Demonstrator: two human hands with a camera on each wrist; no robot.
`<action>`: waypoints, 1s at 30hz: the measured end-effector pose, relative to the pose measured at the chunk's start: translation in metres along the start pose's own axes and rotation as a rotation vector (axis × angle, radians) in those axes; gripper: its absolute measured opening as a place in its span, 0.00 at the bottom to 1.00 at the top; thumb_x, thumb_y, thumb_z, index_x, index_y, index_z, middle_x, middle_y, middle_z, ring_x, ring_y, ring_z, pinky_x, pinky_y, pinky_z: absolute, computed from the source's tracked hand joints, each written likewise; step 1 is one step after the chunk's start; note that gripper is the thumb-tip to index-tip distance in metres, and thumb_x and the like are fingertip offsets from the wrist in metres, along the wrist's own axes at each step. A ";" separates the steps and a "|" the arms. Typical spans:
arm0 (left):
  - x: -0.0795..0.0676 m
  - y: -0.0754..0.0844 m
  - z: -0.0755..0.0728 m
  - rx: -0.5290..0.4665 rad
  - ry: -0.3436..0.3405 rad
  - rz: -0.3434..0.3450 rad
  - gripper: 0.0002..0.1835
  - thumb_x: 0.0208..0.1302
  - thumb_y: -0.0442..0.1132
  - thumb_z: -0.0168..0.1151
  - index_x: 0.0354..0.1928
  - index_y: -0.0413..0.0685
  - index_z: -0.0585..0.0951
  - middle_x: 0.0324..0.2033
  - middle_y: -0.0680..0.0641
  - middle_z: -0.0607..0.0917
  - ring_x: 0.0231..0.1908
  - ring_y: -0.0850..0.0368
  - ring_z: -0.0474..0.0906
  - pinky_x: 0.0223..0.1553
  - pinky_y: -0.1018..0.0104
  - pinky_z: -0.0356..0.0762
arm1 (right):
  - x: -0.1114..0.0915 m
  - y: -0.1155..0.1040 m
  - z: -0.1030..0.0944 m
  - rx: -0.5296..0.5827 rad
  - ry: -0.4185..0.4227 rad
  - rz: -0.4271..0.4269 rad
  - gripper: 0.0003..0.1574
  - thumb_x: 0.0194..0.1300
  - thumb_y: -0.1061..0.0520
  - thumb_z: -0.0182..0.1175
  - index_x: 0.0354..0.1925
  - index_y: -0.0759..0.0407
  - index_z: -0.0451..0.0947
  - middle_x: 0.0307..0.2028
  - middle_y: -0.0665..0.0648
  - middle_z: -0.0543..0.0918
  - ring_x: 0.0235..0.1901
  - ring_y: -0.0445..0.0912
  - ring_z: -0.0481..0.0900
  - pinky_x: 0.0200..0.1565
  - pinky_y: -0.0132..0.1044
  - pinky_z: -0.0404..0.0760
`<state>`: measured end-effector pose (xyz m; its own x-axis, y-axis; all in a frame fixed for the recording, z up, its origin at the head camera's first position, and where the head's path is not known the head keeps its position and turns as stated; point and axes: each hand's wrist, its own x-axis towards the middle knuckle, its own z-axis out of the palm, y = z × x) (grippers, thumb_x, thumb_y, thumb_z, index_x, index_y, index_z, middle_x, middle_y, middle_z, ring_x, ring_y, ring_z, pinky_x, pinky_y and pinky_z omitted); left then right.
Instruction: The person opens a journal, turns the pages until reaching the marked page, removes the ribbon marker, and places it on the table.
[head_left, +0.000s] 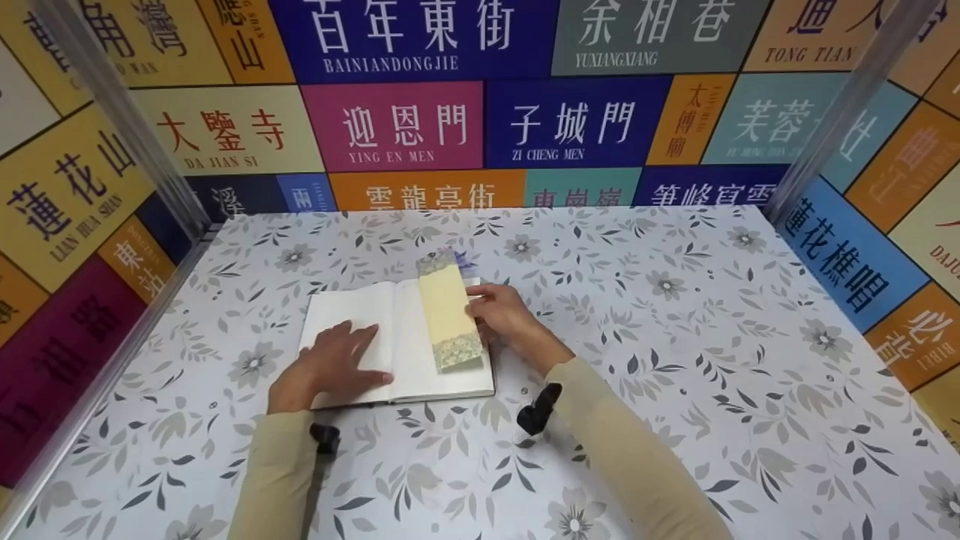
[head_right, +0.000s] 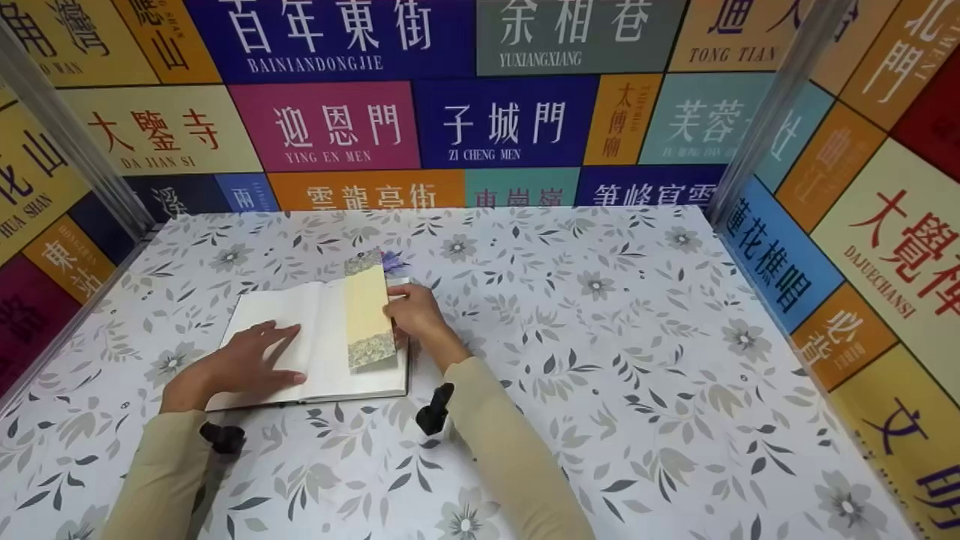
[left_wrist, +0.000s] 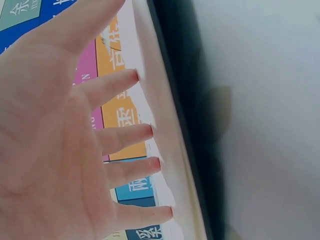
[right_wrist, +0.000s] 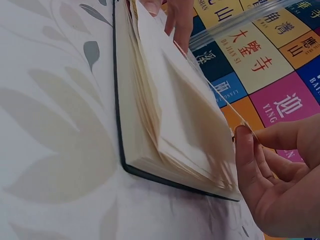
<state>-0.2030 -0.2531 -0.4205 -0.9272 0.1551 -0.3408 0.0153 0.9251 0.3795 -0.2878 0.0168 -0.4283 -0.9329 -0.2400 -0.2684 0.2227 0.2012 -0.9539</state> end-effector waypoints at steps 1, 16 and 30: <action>0.000 0.000 0.000 -0.002 -0.002 -0.001 0.51 0.62 0.67 0.62 0.80 0.53 0.54 0.79 0.32 0.47 0.78 0.31 0.40 0.69 0.21 0.41 | 0.000 -0.001 -0.003 -0.004 0.013 -0.007 0.27 0.67 0.65 0.57 0.64 0.62 0.75 0.37 0.55 0.83 0.25 0.40 0.79 0.25 0.32 0.78; -0.003 -0.001 -0.001 -0.015 -0.036 -0.015 0.51 0.63 0.67 0.60 0.80 0.54 0.52 0.78 0.31 0.45 0.77 0.27 0.39 0.68 0.20 0.39 | 0.012 -0.014 -0.056 -0.047 0.155 0.021 0.26 0.73 0.59 0.54 0.68 0.57 0.73 0.57 0.62 0.81 0.35 0.41 0.82 0.46 0.44 0.84; 0.002 0.003 0.001 0.010 -0.038 -0.017 0.50 0.64 0.67 0.59 0.80 0.54 0.52 0.79 0.31 0.45 0.77 0.28 0.39 0.70 0.22 0.40 | 0.017 0.000 -0.114 -0.101 0.265 0.032 0.29 0.74 0.59 0.52 0.70 0.59 0.69 0.60 0.63 0.78 0.37 0.41 0.78 0.43 0.38 0.83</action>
<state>-0.2047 -0.2495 -0.4203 -0.9124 0.1526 -0.3797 0.0038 0.9309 0.3652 -0.3360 0.1209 -0.4172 -0.9704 0.0214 -0.2407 0.2358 0.3016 -0.9238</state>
